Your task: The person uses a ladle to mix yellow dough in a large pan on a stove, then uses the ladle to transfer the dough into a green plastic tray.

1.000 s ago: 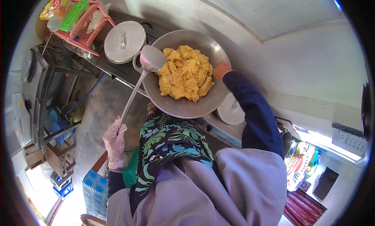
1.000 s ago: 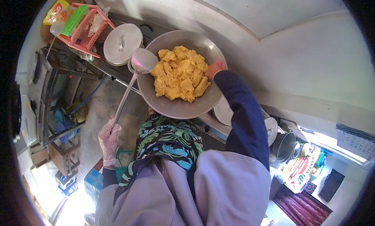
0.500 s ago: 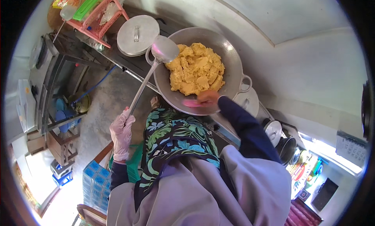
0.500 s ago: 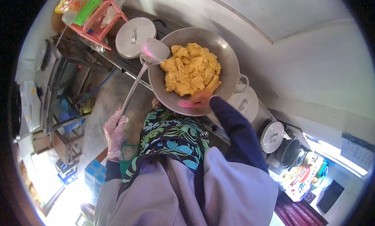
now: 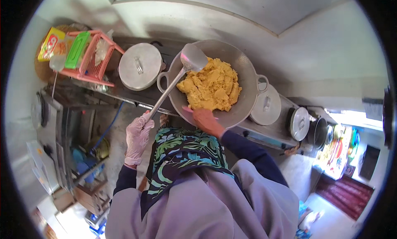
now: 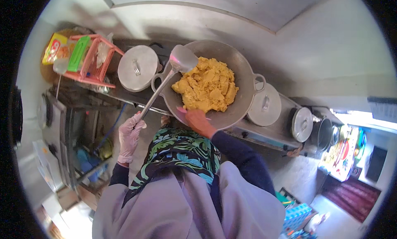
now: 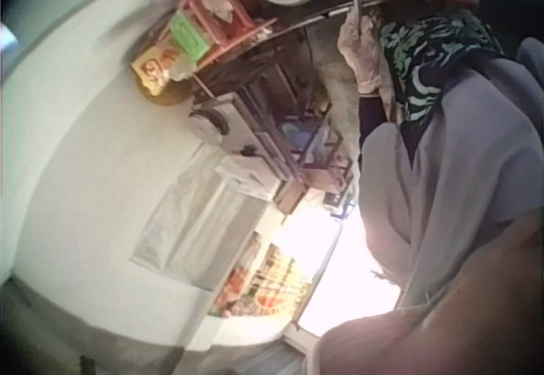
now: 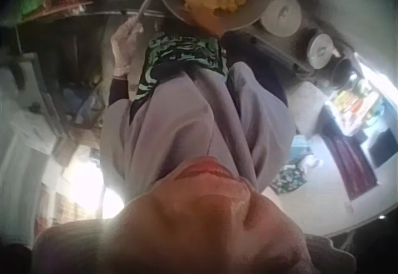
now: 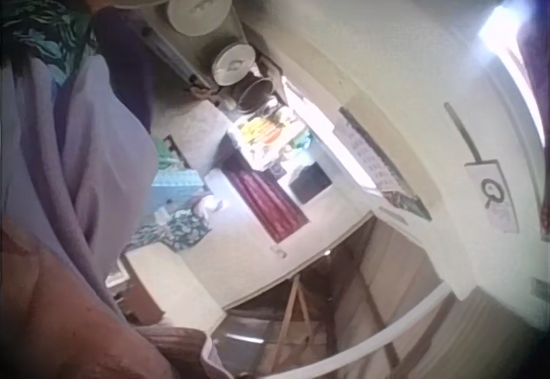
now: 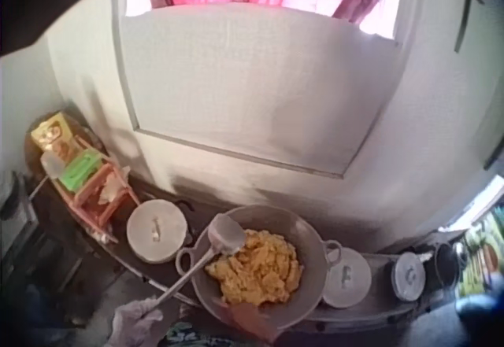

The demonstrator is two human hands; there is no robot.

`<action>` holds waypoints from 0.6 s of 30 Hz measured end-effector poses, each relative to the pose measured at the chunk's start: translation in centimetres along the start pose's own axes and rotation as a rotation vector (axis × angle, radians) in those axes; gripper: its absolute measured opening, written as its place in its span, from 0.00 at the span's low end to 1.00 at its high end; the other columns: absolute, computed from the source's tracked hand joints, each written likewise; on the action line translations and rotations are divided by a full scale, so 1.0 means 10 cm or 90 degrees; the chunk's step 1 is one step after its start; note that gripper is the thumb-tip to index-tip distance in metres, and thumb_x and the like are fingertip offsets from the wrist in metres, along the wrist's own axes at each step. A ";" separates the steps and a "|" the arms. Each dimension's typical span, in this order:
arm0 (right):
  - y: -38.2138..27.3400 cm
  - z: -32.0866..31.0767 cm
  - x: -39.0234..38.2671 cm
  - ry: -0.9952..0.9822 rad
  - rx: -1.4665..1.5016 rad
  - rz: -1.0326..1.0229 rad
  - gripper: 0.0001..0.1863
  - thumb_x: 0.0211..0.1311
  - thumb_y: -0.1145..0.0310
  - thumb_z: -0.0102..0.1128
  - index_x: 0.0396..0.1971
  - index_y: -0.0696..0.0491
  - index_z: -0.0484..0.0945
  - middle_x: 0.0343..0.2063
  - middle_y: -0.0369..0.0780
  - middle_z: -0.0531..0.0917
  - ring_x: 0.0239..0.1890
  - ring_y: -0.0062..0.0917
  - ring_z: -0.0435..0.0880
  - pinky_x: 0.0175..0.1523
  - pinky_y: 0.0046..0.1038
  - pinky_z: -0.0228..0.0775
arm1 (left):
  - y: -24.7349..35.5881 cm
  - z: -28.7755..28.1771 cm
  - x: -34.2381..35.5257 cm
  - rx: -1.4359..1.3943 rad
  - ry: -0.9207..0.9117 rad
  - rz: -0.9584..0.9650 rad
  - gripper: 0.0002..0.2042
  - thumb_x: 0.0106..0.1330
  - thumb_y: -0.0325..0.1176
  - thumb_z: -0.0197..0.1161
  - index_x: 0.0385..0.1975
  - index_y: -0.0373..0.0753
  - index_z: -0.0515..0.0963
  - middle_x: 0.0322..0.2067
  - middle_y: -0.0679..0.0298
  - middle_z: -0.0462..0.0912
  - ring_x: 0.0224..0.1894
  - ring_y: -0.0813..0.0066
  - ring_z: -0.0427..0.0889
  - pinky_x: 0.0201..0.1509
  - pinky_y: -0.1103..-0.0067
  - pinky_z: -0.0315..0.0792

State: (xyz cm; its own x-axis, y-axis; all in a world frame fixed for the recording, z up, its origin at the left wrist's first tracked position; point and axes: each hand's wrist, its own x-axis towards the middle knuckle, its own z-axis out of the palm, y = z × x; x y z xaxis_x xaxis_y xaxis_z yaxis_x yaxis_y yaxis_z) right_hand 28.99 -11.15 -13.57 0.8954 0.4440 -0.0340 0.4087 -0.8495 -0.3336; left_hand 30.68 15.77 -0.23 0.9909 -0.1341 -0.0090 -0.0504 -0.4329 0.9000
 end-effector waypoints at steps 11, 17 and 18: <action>-0.76 -0.55 0.82 0.518 1.253 0.552 0.17 0.62 0.57 0.53 0.42 0.56 0.74 0.24 0.40 0.79 0.29 0.24 0.78 0.34 0.26 0.70 | -0.12 0.41 0.68 -0.295 -0.243 -0.009 0.14 0.62 0.23 0.56 0.48 0.33 0.75 0.36 0.66 0.78 0.33 0.84 0.74 0.40 0.85 0.71; -0.67 -0.48 0.29 0.706 1.195 0.379 0.21 0.61 0.60 0.56 0.47 0.59 0.69 0.23 0.37 0.75 0.26 0.22 0.74 0.34 0.22 0.69 | -0.03 0.88 0.20 -0.502 -0.425 -0.209 0.12 0.64 0.28 0.56 0.46 0.35 0.76 0.25 0.74 0.74 0.24 0.86 0.70 0.28 0.87 0.67; -0.66 -0.50 0.15 0.710 1.154 0.394 0.19 0.61 0.61 0.56 0.46 0.58 0.70 0.22 0.36 0.74 0.25 0.22 0.74 0.32 0.22 0.68 | -0.07 0.85 0.20 -0.446 -0.447 -0.077 0.11 0.65 0.29 0.54 0.44 0.34 0.77 0.27 0.72 0.76 0.25 0.84 0.71 0.31 0.86 0.67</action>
State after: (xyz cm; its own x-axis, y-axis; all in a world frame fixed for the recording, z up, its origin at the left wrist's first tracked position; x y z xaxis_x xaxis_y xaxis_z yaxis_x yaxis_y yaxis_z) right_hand 28.51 -6.28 -6.75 0.7875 -0.5511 -0.2759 0.1549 0.6102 -0.7769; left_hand 31.59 8.21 -4.58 0.6743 -0.7187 -0.1694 0.3556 0.1150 0.9276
